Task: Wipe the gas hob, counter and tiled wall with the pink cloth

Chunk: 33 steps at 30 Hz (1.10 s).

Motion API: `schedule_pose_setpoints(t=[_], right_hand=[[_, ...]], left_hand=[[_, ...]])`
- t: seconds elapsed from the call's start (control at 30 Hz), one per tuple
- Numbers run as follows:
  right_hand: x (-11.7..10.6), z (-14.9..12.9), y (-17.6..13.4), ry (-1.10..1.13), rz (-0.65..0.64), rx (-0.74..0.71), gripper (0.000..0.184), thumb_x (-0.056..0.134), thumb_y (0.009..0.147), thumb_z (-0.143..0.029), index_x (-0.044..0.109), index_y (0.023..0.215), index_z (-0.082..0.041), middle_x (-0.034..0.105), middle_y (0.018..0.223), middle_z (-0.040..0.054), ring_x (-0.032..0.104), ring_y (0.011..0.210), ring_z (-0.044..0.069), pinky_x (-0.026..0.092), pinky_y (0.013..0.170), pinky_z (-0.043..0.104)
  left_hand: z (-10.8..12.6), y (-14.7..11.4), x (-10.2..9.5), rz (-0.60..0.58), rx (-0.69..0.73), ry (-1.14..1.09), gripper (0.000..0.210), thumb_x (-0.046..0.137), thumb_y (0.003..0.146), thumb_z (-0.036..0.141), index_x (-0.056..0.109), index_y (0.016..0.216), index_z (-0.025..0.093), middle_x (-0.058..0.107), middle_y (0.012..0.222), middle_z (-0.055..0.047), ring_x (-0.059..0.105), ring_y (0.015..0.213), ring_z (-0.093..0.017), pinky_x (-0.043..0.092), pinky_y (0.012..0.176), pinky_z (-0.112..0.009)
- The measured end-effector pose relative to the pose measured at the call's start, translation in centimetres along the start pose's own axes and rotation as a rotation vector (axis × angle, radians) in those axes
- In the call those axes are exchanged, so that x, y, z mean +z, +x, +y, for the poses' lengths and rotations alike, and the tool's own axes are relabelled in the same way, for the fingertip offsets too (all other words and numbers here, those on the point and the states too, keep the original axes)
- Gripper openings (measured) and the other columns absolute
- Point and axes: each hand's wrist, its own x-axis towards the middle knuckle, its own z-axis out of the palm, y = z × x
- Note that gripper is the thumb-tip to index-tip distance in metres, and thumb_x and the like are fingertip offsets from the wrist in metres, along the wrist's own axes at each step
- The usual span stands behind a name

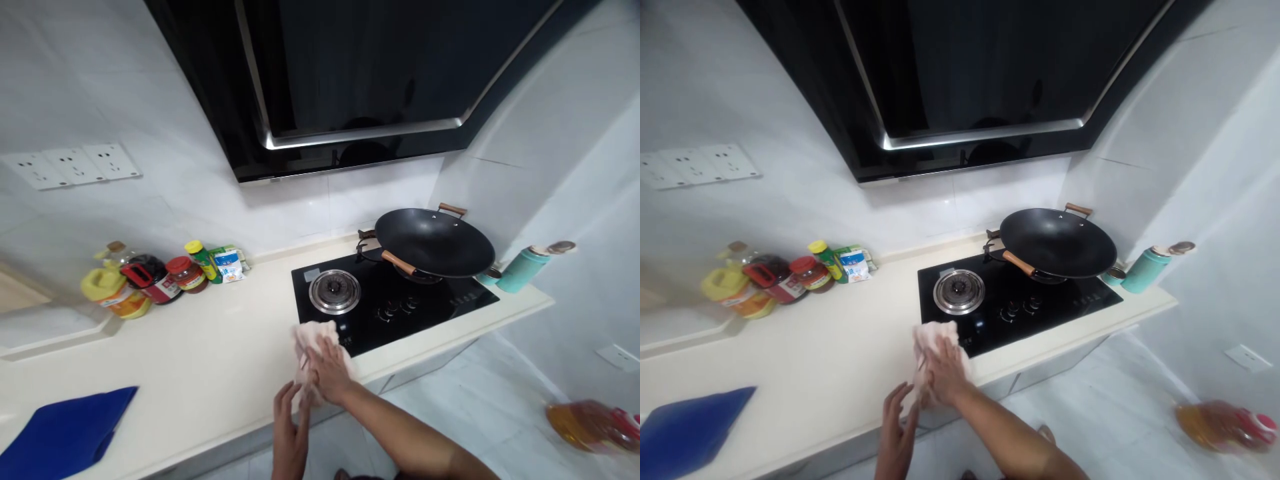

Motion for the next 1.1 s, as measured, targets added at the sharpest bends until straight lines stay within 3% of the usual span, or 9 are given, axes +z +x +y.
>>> schedule_pose_setpoints(t=[0.1, 0.17, 0.27, 0.43, 0.53, 0.63, 0.77, 0.9, 1.1], right_hand=[[-0.2, 0.3, 0.0, 0.164, 0.091, -0.173, 0.043, 0.057, 0.097, -0.026, 0.069, 0.137, -0.033, 0.054, 0.157, 0.0032, 0.049, 0.145, 0.026, 0.041, 0.119, 0.043], [-1.5, 2.7, -0.6, 0.251, 0.283, -0.114, 0.04, 0.048, 0.096, -0.02, 0.076, 0.122, -0.032, 0.066, 0.141, 0.0021, 0.061, 0.13, 0.02, 0.048, 0.112, 0.034], [-4.3, 8.6, -2.8, 0.252, 0.51, 0.085, 0.045, 0.035, 0.096, -0.019, 0.077, 0.11, -0.025, 0.069, 0.126, 0.01, 0.066, 0.12, 0.024, 0.051, 0.108, 0.038], [-8.2, 20.1, -9.2, 0.157, 0.754, 0.355, 0.042, 0.038, 0.091, -0.035, 0.077, 0.099, -0.022, 0.07, 0.115, 0.0159, 0.065, 0.114, 0.034, 0.051, 0.106, 0.053], [-9.4, 25.9, -12.0, 0.039, 0.815, 0.548, 0.044, 0.041, 0.088, -0.042, 0.078, 0.099, -0.02, 0.069, 0.117, 0.0187, 0.066, 0.112, 0.039, 0.053, 0.101, 0.056], [-10.7, 29.5, -12.1, -0.077, 0.819, 0.658, 0.047, 0.038, 0.091, -0.043, 0.078, 0.103, -0.02, 0.065, 0.126, 0.0202, 0.063, 0.117, 0.041, 0.052, 0.099, 0.059], [-12.0, 31.1, -9.2, -0.151, 0.821, 0.711, 0.048, 0.039, 0.091, -0.043, 0.076, 0.11, -0.018, 0.058, 0.137, 0.022, 0.058, 0.127, 0.042, 0.049, 0.103, 0.061], [-11.5, 31.4, -7.3, -0.092, 0.833, 0.824, 0.05, 0.043, 0.092, -0.045, 0.07, 0.123, -0.018, 0.052, 0.142, 0.0244, 0.051, 0.136, 0.044, 0.041, 0.11, 0.065], [-10.7, 30.8, -7.3, -0.019, 0.823, 0.902, 0.051, 0.043, 0.096, -0.046, 0.064, 0.131, -0.017, 0.049, 0.148, 0.0244, 0.046, 0.142, 0.04, 0.035, 0.116, 0.064]], left_hand=[[1.7, 2.2, 2.2, 0.024, 0.23, 0.001, 0.045, 0.045, 0.101, 0.039, 0.065, 0.138, 0.022, 0.05, 0.155, -0.017, 0.05, 0.146, -0.032, 0.047, 0.119, -0.053], [2.3, 3.5, 3.6, 0.036, 0.273, 0.132, 0.046, 0.048, 0.1, 0.034, 0.062, 0.143, 0.023, 0.044, 0.162, -0.017, 0.038, 0.155, -0.034, 0.04, 0.123, -0.058], [2.1, 4.7, 5.6, -0.032, 0.208, 0.392, 0.06, 0.065, 0.091, 0.035, 0.057, 0.15, 0.028, 0.037, 0.169, -0.016, 0.021, 0.16, -0.044, 0.029, 0.123, -0.07], [1.0, 5.0, 8.5, -0.05, 0.192, 0.584, 0.078, 0.082, 0.077, 0.044, 0.057, 0.151, 0.032, 0.036, 0.171, -0.016, 0.023, 0.158, -0.051, 0.022, 0.121, -0.078], [0.8, 5.1, 9.2, -0.034, 0.205, 0.59, 0.068, 0.077, 0.083, 0.043, 0.059, 0.149, 0.037, 0.038, 0.17, -0.012, 0.023, 0.158, -0.049, 0.028, 0.12, -0.075], [0.7, 5.3, 9.2, -0.051, 0.188, 0.586, 0.061, 0.072, 0.086, 0.039, 0.061, 0.146, 0.041, 0.039, 0.17, -0.01, 0.027, 0.157, -0.047, 0.03, 0.119, -0.074], [0.8, 5.7, 8.8, -0.09, 0.189, 0.616, 0.054, 0.062, 0.093, 0.035, 0.059, 0.146, 0.045, 0.04, 0.17, -0.006, 0.03, 0.157, -0.045, 0.032, 0.118, -0.074], [1.7, 6.5, 9.0, -0.112, 0.147, 0.674, 0.054, 0.057, 0.095, 0.033, 0.058, 0.148, 0.044, 0.042, 0.168, -0.008, 0.032, 0.156, -0.046, 0.028, 0.118, -0.077], [3.0, 10.8, 10.3, -0.192, 0.009, 0.765, 0.061, 0.052, 0.098, 0.047, 0.044, 0.158, 0.041, 0.029, 0.174, -0.009, 0.02, 0.161, -0.045, 0.025, 0.122, -0.075]])
